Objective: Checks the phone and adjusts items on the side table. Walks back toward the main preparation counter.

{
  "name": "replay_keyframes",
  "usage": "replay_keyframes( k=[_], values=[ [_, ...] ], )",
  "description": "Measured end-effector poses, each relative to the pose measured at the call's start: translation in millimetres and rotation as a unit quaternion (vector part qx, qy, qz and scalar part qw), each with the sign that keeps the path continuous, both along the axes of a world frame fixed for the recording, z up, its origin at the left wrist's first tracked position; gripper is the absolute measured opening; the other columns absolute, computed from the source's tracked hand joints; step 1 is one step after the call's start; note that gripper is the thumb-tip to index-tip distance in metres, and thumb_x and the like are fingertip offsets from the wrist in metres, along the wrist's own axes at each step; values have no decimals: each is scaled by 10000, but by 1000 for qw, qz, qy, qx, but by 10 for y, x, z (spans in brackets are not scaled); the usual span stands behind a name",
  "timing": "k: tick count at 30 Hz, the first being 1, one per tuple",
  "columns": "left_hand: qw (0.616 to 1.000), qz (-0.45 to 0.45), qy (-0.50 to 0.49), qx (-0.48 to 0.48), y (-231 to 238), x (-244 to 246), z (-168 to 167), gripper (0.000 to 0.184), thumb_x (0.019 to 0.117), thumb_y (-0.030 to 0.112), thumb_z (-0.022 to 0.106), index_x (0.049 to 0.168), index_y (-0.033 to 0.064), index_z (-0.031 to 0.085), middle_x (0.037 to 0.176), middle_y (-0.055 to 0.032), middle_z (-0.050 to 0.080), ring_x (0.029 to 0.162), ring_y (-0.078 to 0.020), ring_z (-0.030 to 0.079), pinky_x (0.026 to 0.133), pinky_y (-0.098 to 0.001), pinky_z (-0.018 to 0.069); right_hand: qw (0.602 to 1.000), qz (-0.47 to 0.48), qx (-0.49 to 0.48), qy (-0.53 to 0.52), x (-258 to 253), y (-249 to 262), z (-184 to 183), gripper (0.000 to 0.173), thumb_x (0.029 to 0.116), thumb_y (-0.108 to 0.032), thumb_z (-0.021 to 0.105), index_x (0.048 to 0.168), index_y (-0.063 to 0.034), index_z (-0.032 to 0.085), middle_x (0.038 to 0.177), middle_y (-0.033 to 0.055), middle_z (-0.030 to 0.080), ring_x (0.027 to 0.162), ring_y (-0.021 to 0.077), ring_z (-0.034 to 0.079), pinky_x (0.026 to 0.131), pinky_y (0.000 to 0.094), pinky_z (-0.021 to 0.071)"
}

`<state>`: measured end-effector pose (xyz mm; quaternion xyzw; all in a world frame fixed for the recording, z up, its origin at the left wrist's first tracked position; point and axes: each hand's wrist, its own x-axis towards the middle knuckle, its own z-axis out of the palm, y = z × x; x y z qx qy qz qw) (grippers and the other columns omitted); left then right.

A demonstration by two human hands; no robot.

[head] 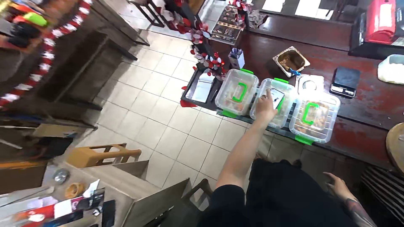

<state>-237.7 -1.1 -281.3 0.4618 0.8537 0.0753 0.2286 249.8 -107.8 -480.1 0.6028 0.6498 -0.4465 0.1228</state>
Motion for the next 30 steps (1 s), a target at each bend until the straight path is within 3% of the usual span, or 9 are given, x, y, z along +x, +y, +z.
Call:
replay_keyframes(
  k=[3,5,10,12,14,17,20,24,30],
  values=[
    [1000,2,-1,17,-51,-7,-2,1196,747,360,886,1653,130,141,1427,-293,506,1278,-473,536,901,-583,558,999,-11,15,35,-504,-10,65,457,955,-154,738,1387,-66,619,1318,186,670,1083,343,708,967,551,561],
    [999,-6,-14,49,-167,-37,52,1210,732,353,896,1654,140,142,1399,-283,524,1261,-466,545,859,-567,577,997,-28,20,64,-859,-9,133,353,1000,-172,681,1323,-36,643,1160,189,724,845,304,754,774,514,635],
    [977,17,-86,192,-960,-282,264,1203,690,418,926,1625,160,215,1355,-212,569,1195,-388,598,885,-545,574,984,73,71,146,-1695,69,357,408,914,-46,714,1319,-54,662,1176,211,685,946,312,688,870,511,575],
    [970,45,-118,208,-1390,-434,329,1181,714,447,904,1632,190,206,1390,-180,570,1208,-338,612,953,-529,557,976,123,60,169,-2092,127,495,300,943,-133,728,1232,-57,702,1160,160,705,982,257,709,921,473,590],
    [966,96,-135,199,-1820,-589,337,1180,726,488,887,1640,231,186,1433,-133,572,1194,-288,642,958,-513,567,963,171,71,198,-2529,154,632,204,948,-230,736,1080,-74,742,981,75,757,842,173,738,824,420,630],
    [951,195,-136,198,-2411,-809,254,1182,716,493,890,1636,193,211,1376,-114,620,1119,-244,679,927,-483,586,929,260,51,260,-3160,162,819,229,1016,-272,637,1128,-89,718,907,36,759,707,124,726,692,361,643],
    [929,289,-109,201,-2906,-994,78,1176,701,472,901,1619,150,239,1352,-101,626,1090,-215,688,896,-455,605,886,357,8,295,-3775,115,903,306,1042,-277,592,1302,-135,671,984,51,760,783,141,735,763,382,634],
    [911,373,-61,165,-3319,-1244,22,1177,701,434,906,1617,120,236,1347,-111,629,1128,-246,671,930,-476,585,790,474,5,388,-4520,-42,906,388,967,-230,718,1336,-119,667,1233,85,701,1111,162,682,1023,370,552],
    [880,443,58,164,-3559,-1696,33,1185,698,455,901,1626,172,220,1339,-103,627,1132,-274,665,879,-496,594,739,567,-57,359,-5439,-289,1046,396,1100,-368,444,1102,-91,727,900,39,744,863,140,717,877,398,584]
  ],
)
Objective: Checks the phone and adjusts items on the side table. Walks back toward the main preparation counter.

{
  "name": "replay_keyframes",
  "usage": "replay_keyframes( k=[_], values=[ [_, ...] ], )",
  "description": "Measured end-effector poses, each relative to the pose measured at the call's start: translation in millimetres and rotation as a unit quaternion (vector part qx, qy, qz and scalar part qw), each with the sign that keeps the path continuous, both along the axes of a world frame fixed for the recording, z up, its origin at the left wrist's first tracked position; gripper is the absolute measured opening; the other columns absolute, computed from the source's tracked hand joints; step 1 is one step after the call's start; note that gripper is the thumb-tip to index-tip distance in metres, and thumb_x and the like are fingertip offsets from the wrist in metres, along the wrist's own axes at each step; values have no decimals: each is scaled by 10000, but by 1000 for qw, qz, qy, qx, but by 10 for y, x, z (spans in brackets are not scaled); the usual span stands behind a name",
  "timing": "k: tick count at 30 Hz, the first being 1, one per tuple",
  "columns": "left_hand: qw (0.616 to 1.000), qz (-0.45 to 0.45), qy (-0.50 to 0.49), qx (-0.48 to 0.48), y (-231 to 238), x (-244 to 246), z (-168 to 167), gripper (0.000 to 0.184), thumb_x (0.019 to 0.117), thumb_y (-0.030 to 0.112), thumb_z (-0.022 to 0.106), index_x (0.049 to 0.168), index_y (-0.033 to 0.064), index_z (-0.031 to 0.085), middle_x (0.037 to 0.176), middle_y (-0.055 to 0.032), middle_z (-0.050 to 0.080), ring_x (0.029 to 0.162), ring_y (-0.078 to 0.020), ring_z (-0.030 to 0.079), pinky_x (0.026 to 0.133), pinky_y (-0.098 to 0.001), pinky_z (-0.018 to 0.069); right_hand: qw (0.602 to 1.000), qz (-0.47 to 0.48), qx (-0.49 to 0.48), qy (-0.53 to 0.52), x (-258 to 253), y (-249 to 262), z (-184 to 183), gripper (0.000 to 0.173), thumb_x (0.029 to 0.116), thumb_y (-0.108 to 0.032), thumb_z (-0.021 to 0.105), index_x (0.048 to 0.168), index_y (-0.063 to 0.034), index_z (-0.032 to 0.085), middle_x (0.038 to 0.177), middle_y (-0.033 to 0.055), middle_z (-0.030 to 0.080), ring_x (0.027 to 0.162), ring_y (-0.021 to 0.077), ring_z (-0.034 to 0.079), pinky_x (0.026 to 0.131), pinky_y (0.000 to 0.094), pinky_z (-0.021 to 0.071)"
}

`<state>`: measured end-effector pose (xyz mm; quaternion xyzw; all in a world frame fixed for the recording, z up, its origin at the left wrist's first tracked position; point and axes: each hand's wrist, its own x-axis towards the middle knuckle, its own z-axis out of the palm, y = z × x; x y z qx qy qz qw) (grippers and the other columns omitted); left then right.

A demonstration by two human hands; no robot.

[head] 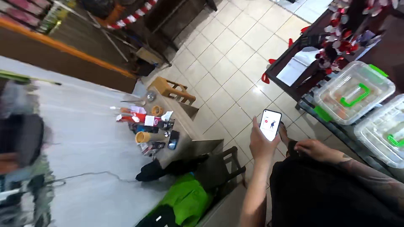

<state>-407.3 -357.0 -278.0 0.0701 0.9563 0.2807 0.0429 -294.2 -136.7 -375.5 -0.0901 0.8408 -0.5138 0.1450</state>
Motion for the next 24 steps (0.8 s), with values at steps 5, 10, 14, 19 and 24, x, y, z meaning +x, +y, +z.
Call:
replay_keyframes(
  k=[5,10,14,19,24],
  values=[
    [996,57,54,-35,-94,-573,-22,1178,703,458,893,1624,151,226,1347,-128,622,1124,-292,668,823,-508,601,998,53,-20,38,-840,-24,-134,248,982,-154,638,1212,-63,662,1337,113,637,1254,237,607,1087,436,495],
    [992,107,38,-57,-195,-1156,1,1178,722,477,870,1634,151,199,1365,-132,612,1130,-297,666,823,-508,599,994,97,8,56,-1711,53,-119,488,1081,-431,458,976,-73,773,1339,45,680,1354,231,545,1175,469,387],
    [986,164,-16,-17,-411,-1515,-143,1223,694,495,875,1642,198,164,1350,-102,626,1118,-279,670,852,-522,595,991,134,0,8,-2259,75,-80,641,1119,-435,195,1207,-107,739,1317,23,695,1342,184,557,1200,465,354],
    [934,291,-132,159,-1077,-1746,-627,1260,653,450,935,1631,237,169,1337,-62,640,1078,-216,696,903,-496,610,983,158,-34,-89,-2744,-90,-3,715,1075,-572,112,1555,-179,466,1518,4,555,1436,154,474,1230,457,346],
    [840,457,-130,261,-2014,-1772,-1204,1226,686,306,953,1613,118,172,1324,-181,628,1069,-286,701,913,-508,607,982,144,-6,-120,-3116,-402,-48,783,992,-266,447,1665,-165,61,1547,66,508,1320,185,585,1052,425,530]
  ],
)
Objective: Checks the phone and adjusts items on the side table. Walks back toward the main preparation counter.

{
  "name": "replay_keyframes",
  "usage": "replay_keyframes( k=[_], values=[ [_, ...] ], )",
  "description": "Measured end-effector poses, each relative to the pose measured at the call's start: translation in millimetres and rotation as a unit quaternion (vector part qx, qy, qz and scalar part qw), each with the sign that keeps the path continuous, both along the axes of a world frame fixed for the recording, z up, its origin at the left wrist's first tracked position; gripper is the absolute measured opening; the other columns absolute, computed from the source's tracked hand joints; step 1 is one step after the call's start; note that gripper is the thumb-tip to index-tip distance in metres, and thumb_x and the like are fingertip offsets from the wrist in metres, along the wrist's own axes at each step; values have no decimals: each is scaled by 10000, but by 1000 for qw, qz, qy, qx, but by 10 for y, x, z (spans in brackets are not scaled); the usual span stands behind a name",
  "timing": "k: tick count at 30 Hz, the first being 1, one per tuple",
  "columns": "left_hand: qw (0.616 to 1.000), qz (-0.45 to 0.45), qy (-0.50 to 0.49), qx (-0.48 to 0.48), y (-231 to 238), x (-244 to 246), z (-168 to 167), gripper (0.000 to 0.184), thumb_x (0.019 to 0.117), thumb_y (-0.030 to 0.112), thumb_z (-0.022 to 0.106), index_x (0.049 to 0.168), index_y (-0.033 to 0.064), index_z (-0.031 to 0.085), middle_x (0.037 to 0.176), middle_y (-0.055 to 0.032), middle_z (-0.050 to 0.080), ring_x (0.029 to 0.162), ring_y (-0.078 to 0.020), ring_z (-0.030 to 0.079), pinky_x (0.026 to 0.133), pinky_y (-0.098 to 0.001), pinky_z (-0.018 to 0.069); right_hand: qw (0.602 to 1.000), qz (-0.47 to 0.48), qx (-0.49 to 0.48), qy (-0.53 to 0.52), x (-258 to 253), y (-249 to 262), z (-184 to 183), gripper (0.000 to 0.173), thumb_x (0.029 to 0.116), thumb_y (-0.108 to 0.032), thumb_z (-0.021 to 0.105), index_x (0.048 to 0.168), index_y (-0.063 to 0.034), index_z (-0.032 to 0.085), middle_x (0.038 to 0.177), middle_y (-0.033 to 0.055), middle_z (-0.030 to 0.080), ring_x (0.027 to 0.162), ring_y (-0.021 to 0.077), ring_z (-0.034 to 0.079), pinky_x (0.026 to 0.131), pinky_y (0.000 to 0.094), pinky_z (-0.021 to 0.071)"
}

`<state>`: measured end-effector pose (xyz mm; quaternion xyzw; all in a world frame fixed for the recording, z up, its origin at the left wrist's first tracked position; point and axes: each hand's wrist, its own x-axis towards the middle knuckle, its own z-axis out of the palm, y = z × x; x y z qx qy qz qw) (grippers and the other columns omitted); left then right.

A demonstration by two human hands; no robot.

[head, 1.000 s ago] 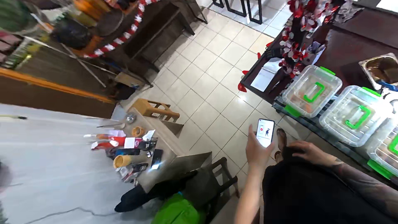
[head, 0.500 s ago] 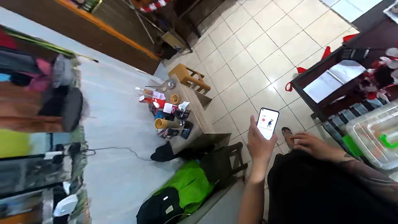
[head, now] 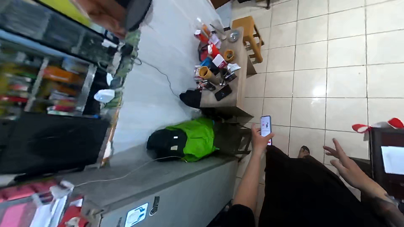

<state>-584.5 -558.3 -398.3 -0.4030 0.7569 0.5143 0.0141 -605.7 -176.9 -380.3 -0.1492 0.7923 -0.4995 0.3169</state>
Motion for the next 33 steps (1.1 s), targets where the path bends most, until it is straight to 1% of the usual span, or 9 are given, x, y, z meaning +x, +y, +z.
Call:
replay_keyframes(
  k=[2,7,13,17,21,23,28,30,33],
  values=[
    [997,77,-1,-14,-477,-52,-178,1221,692,289,955,1606,84,172,1303,-221,632,1088,-321,689,924,-521,593,999,8,37,13,-159,-103,-94,751,986,-198,494,1660,-178,165,1527,94,528,1318,225,589,1044,448,533],
    [975,208,-36,-65,-1985,-271,-582,1237,690,360,953,1602,86,164,1265,-274,639,1100,-392,675,925,-586,570,991,5,128,25,-553,-521,-306,567,1035,-215,473,1589,-128,389,1467,156,574,1289,276,614,1070,499,508],
    [959,217,-139,-121,-3892,-741,-1015,1306,648,448,955,1607,69,153,1346,-293,590,1222,-435,609,1006,-618,511,968,-51,240,-53,-682,-1385,-616,511,1058,-175,491,1559,-98,427,1455,199,574,1240,353,638,1054,546,510],
    [952,199,-200,-120,-4694,-1074,-1098,1341,635,488,947,1618,92,126,1338,-306,589,1190,-464,619,963,-647,516,944,-5,298,-138,-451,-1978,-657,513,1059,-161,536,1548,-50,431,1427,233,586,1254,373,626,1090,536,483],
    [956,175,-188,-143,-5236,-1420,-1140,1291,648,366,964,1611,59,161,1355,-296,578,1226,-452,597,989,-626,508,931,-46,299,-205,-184,-2387,-625,502,1070,-192,516,1548,-65,434,1449,199,583,1296,323,611,1119,502,469],
    [957,166,-178,-159,-5422,-1555,-1240,1257,660,303,956,1609,43,174,1419,-284,539,1261,-449,572,1014,-623,495,925,-83,303,-215,-24,-2526,-545,488,1062,-162,519,1529,-35,451,1442,228,579,1303,344,602,1121,511,467],
    [946,176,-209,-174,-5655,-1829,-1451,1257,726,279,915,1635,58,76,1417,-301,530,1286,-456,553,1014,-586,507,877,-157,332,-309,-140,-3454,293,492,1042,-16,517,1508,93,405,1488,297,504,1380,383,521,1171,477,392],
    [944,184,-210,-173,-5645,-1887,-1499,1246,733,296,913,1633,56,85,1420,-305,525,1294,-457,546,1017,-580,509,875,-167,338,-304,-97,-3637,419,466,1035,9,512,1479,120,430,1449,315,532,1345,400,547,1145,478,416],
    [941,199,-205,-181,-5610,-1959,-1576,1218,734,321,911,1629,69,125,1422,-297,526,1297,-461,540,1007,-589,512,919,-159,314,-180,144,-3638,302,410,1009,-2,542,1372,186,511,1281,367,621,1159,443,659,985,485,543]
  ],
)
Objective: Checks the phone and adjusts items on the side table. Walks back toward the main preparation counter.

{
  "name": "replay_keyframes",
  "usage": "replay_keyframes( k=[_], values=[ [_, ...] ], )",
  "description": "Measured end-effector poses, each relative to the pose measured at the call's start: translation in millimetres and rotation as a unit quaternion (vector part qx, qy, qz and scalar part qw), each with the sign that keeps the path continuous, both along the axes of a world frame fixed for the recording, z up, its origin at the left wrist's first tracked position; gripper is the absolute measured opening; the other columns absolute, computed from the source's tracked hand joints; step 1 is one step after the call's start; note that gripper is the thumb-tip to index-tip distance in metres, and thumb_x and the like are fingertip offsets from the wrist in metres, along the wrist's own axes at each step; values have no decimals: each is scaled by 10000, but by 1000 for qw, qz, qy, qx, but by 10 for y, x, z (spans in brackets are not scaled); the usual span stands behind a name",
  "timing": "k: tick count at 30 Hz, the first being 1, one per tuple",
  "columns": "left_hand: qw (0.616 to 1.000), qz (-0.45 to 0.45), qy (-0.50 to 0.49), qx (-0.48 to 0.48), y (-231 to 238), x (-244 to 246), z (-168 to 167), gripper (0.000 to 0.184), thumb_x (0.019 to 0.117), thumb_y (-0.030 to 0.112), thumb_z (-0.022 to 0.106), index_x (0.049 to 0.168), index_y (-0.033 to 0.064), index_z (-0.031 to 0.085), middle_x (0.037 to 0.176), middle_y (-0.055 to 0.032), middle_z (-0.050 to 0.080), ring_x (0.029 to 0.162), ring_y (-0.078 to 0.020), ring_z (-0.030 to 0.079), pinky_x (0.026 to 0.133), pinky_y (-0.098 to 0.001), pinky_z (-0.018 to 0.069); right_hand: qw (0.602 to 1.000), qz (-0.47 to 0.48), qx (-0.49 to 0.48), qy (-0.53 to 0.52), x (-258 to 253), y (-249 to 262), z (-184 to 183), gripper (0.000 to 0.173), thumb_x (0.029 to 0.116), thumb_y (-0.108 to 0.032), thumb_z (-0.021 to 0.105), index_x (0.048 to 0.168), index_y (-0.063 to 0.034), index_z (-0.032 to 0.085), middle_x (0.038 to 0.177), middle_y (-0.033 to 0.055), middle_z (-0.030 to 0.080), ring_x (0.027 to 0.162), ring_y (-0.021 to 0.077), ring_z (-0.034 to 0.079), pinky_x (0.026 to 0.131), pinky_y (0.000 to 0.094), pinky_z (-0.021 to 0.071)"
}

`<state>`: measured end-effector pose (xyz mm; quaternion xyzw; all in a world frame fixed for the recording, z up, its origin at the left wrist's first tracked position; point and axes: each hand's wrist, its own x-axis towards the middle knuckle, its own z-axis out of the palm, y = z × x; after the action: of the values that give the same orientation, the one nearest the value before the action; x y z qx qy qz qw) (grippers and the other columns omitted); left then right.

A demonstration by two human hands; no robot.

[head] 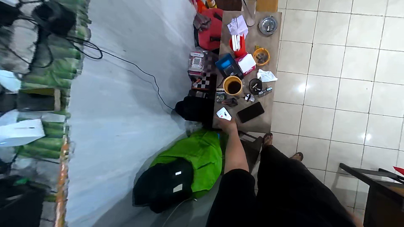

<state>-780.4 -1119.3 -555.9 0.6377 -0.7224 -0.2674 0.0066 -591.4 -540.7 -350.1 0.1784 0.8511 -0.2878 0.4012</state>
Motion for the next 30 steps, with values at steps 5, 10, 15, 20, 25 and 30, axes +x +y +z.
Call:
replay_keyframes(
  k=[5,10,15,20,25,30],
  values=[
    [998,-10,28,-49,121,14,-29,971,901,431,758,1612,47,220,1532,-276,429,1398,-428,455,1115,-551,437,995,-87,4,-57,221,381,-622,463,1033,-75,550,1478,40,489,1412,247,596,1268,355,621,1088,487,490],
    [964,-235,118,-42,602,-195,212,481,1083,347,461,1391,-15,538,1424,-260,542,1336,-399,521,1125,-539,430,996,-72,-21,-53,198,457,-782,465,1061,-130,513,1513,-31,471,1430,208,591,1315,309,589,1126,482,460],
    [946,-315,79,20,736,-962,-27,457,1072,246,518,1492,65,508,1557,-235,431,1422,-389,449,1170,-509,390,995,-79,-33,-53,210,345,-696,481,1062,-147,512,1524,-25,453,1457,228,561,1327,323,580,1123,480,466],
    [947,-322,0,5,691,-1279,-144,513,1066,243,529,1550,104,428,1621,-226,341,1429,-402,446,1126,-540,437,994,-97,-17,-43,382,383,-632,486,1045,-100,517,1515,8,450,1436,263,565,1313,362,584,1119,507,459],
    [938,-345,0,-43,608,-1295,-262,388,1057,224,544,1417,91,598,1501,-225,504,1385,-425,475,1140,-557,406,990,-124,7,-72,622,349,-626,481,1041,-104,525,1509,-5,466,1432,250,574,1317,352,584,1131,507,449],
    [937,-345,1,-45,563,-1358,-235,308,1031,168,587,1311,75,677,1361,-188,619,1256,-360,602,1074,-513,485,982,-171,9,-79,723,319,-581,500,1045,-108,531,1525,-6,441,1464,244,550,1340,343,567,1137,483,448]
  ],
)
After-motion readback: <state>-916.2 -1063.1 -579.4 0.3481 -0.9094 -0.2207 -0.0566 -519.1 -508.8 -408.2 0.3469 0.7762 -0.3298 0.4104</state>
